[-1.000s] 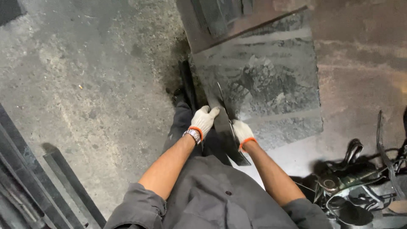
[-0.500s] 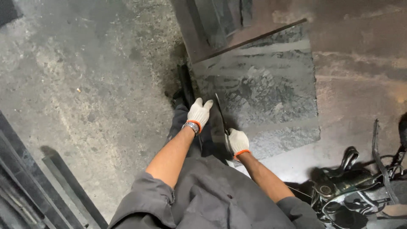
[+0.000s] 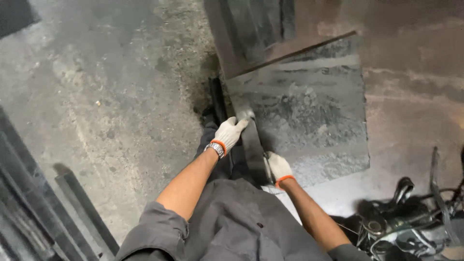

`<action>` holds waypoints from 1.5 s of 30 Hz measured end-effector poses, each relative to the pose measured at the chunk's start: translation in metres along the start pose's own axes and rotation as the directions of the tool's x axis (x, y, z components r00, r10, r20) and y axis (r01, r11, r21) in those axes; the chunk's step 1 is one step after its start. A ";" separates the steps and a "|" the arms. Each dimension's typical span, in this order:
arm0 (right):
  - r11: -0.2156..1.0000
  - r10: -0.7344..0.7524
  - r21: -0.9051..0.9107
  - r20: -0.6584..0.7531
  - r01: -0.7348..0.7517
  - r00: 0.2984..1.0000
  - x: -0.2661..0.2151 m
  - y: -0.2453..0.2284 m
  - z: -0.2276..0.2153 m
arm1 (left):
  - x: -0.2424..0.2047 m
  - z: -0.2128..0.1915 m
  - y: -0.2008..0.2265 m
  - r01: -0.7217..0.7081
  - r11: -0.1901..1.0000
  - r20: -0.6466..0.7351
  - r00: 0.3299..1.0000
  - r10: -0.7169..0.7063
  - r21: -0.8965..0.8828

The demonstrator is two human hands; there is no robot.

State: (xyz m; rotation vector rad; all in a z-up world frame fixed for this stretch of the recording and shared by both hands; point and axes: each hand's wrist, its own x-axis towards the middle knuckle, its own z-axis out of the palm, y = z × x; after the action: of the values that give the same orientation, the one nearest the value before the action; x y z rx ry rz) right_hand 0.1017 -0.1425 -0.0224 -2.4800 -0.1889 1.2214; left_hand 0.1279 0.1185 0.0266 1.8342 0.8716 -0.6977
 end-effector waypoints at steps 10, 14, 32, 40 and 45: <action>0.996 0.085 -0.046 0.065 -0.082 0.994 0.038 -0.069 -0.044 | -0.003 -0.005 0.005 -0.041 0.997 0.080 0.996 0.046 -0.066; 0.992 0.120 -0.047 0.073 -0.117 0.990 0.033 -0.078 -0.042 | 0.016 -0.020 0.010 0.060 0.995 0.101 0.994 -0.052 -0.077; 0.985 0.143 -0.091 -0.062 -0.148 0.988 0.033 -0.114 -0.054 | 0.078 -0.025 0.003 0.002 0.994 -0.087 0.996 -0.011 -0.107; 0.996 0.073 -0.061 0.035 -0.071 0.997 0.044 -0.087 -0.059 | 0.068 -0.023 -0.003 -0.144 0.973 -0.089 0.988 0.130 -0.183; 0.990 0.139 0.008 0.148 -0.142 0.979 0.091 -0.107 -0.066 | 0.027 -0.051 0.040 -0.009 0.975 -0.006 1.000 0.008 -0.223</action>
State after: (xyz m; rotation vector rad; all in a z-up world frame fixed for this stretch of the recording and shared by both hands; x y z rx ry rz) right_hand 0.2143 -0.0361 -0.0120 -2.4232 -0.0408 1.4589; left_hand 0.1798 0.1607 0.0458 1.6387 0.9068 -0.5653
